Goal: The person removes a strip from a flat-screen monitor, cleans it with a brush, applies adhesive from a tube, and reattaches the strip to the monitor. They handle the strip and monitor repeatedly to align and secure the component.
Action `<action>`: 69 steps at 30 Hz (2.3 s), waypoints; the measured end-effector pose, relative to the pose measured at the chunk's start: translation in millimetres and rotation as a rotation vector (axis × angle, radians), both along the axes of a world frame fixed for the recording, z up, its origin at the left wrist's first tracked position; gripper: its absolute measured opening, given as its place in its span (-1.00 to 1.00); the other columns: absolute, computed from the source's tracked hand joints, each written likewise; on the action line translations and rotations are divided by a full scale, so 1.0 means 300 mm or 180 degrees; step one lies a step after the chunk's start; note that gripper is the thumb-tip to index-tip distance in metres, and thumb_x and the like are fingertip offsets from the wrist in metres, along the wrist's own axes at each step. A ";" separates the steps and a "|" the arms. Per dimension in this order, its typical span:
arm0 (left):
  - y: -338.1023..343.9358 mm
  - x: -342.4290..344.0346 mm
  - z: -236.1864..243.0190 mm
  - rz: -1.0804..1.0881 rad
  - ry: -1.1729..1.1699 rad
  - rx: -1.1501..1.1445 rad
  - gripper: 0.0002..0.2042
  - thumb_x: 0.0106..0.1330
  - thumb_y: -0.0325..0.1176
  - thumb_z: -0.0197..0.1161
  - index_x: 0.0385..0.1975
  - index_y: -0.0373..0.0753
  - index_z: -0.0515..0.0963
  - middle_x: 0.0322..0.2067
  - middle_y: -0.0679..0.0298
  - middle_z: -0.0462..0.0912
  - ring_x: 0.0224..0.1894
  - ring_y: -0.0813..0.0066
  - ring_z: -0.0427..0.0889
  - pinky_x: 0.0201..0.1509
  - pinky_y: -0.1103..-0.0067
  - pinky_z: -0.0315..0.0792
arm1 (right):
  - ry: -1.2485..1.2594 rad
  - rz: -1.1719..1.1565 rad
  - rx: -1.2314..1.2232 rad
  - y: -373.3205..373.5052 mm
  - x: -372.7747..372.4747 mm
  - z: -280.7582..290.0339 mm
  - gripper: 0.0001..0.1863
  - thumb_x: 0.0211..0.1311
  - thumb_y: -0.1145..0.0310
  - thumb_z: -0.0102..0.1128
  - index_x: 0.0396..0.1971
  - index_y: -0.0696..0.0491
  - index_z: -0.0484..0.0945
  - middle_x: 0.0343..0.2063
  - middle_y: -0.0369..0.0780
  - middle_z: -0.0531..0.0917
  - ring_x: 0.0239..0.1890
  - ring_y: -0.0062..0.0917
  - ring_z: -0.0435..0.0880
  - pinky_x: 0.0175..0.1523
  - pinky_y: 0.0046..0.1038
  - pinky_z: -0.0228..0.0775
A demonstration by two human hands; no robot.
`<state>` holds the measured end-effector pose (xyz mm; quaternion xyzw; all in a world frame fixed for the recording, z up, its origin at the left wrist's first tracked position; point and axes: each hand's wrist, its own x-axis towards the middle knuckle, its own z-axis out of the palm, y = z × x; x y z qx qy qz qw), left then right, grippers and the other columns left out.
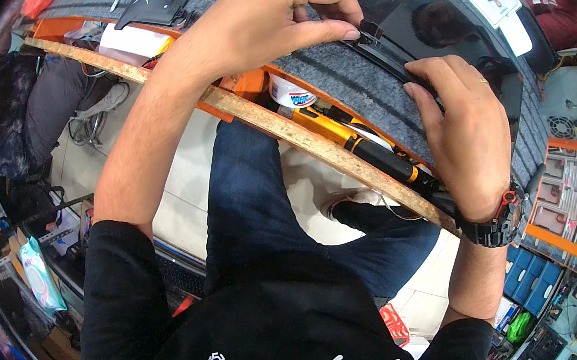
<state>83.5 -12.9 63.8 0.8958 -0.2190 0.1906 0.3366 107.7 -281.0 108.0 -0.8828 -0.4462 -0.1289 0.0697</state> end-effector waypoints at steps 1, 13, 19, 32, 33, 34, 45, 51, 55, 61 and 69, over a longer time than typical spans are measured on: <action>0.002 0.003 0.002 -0.0054 -0.0082 0.0037 -0.81 0.28 -0.35 0.48 -0.18 -0.26 0.73 -0.23 0.33 0.78 -0.32 0.55 0.66 -0.24 0.62 0.54 | 0.0002 -0.0007 0.0018 0.001 -0.002 0.000 -0.83 0.28 0.39 0.28 -0.15 0.04 0.60 -0.29 -0.14 0.62 -0.14 -0.17 0.64 -0.04 -0.19 0.50; 0.000 0.013 0.020 -0.0351 0.0095 -0.0486 -0.82 0.29 -0.41 0.43 -0.19 -0.33 0.68 -0.29 0.12 0.76 -0.30 0.28 0.72 -0.19 0.50 0.57 | 0.0058 -0.0108 0.0061 0.008 -0.011 -0.005 -0.84 0.26 0.43 0.28 -0.17 0.05 0.58 -0.32 -0.11 0.60 -0.17 -0.13 0.62 -0.08 -0.17 0.46; -0.001 0.004 0.041 -0.0241 0.0145 -0.0266 -0.83 0.30 -0.39 0.42 -0.19 -0.32 0.68 -0.31 0.12 0.75 -0.30 0.24 0.72 -0.19 0.46 0.56 | 0.0113 -0.0101 0.0120 0.006 -0.014 -0.006 -0.83 0.25 0.44 0.29 -0.17 0.05 0.58 -0.32 -0.12 0.59 -0.17 -0.13 0.60 -0.08 -0.18 0.46; 0.003 -0.002 0.042 -0.0383 0.0269 -0.0420 -0.85 0.29 -0.42 0.42 -0.21 -0.32 0.68 -0.33 0.13 0.75 -0.31 0.26 0.72 -0.20 0.47 0.56 | 0.0125 -0.0116 0.0152 0.011 -0.022 -0.010 -0.85 0.28 0.45 0.26 -0.17 0.08 0.57 -0.33 -0.10 0.59 -0.19 -0.12 0.60 -0.09 -0.17 0.45; 0.005 0.001 0.038 -0.0406 0.0275 -0.0439 -0.84 0.29 -0.42 0.42 -0.21 -0.32 0.69 -0.33 0.13 0.75 -0.31 0.27 0.72 -0.20 0.47 0.56 | 0.0093 -0.0117 0.0143 0.010 -0.022 -0.010 -0.85 0.27 0.45 0.27 -0.18 0.08 0.57 -0.33 -0.10 0.59 -0.19 -0.13 0.60 -0.09 -0.17 0.45; 0.007 0.005 0.033 -0.0432 0.0282 -0.0459 -0.84 0.29 -0.41 0.43 -0.20 -0.31 0.69 -0.33 0.14 0.75 -0.31 0.27 0.72 -0.21 0.47 0.56 | 0.0061 -0.0120 0.0135 0.010 -0.023 -0.011 -0.85 0.27 0.46 0.27 -0.18 0.08 0.57 -0.33 -0.10 0.59 -0.19 -0.13 0.60 -0.09 -0.17 0.45; 0.024 -0.015 0.003 -0.0463 0.0109 -0.0336 -0.87 0.22 -0.57 0.42 -0.25 -0.32 0.74 -0.19 0.22 0.77 -0.18 0.45 0.73 -0.13 0.58 0.57 | 0.0003 -0.0154 0.0270 0.015 -0.022 -0.020 -0.85 0.19 0.48 0.32 -0.25 0.10 0.59 -0.33 -0.11 0.58 -0.18 -0.15 0.61 -0.08 -0.19 0.48; 0.023 -0.015 0.004 -0.0646 -0.0077 -0.0402 -0.85 0.14 -0.57 0.45 -0.28 -0.31 0.76 -0.16 0.17 0.76 -0.15 0.36 0.75 -0.09 0.54 0.60 | 0.0099 -0.0224 0.0258 0.005 -0.040 -0.009 -0.82 0.18 0.47 0.33 -0.22 0.08 0.57 -0.31 -0.14 0.55 -0.18 -0.17 0.59 -0.09 -0.18 0.46; 0.014 -0.027 0.022 -0.0558 -0.0004 -0.0378 -0.83 0.12 -0.56 0.46 -0.27 -0.31 0.75 -0.19 0.21 0.73 -0.15 0.38 0.73 -0.09 0.54 0.59 | 0.0131 -0.0329 0.0202 0.007 -0.049 -0.016 -0.80 0.18 0.45 0.34 -0.20 0.05 0.56 -0.30 -0.17 0.54 -0.16 -0.21 0.58 -0.09 -0.20 0.44; 0.007 -0.030 0.031 -0.0541 0.0194 -0.0461 -0.83 0.12 -0.57 0.45 -0.27 -0.33 0.74 -0.22 0.22 0.71 -0.17 0.36 0.71 -0.08 0.52 0.57 | 0.0096 -0.0462 0.0143 0.009 -0.060 -0.009 -0.79 0.21 0.42 0.33 -0.18 0.02 0.55 -0.28 -0.21 0.52 -0.15 -0.27 0.56 -0.08 -0.25 0.41; 0.000 -0.040 0.044 -0.0477 0.0496 -0.0456 -0.82 0.10 -0.58 0.44 -0.27 -0.32 0.74 -0.21 0.22 0.71 -0.12 0.34 0.71 -0.01 0.50 0.56 | 0.0046 -0.0465 0.0083 -0.001 -0.059 -0.013 -0.83 0.22 0.44 0.22 -0.18 0.04 0.53 -0.26 -0.19 0.52 -0.12 -0.28 0.56 -0.06 -0.25 0.40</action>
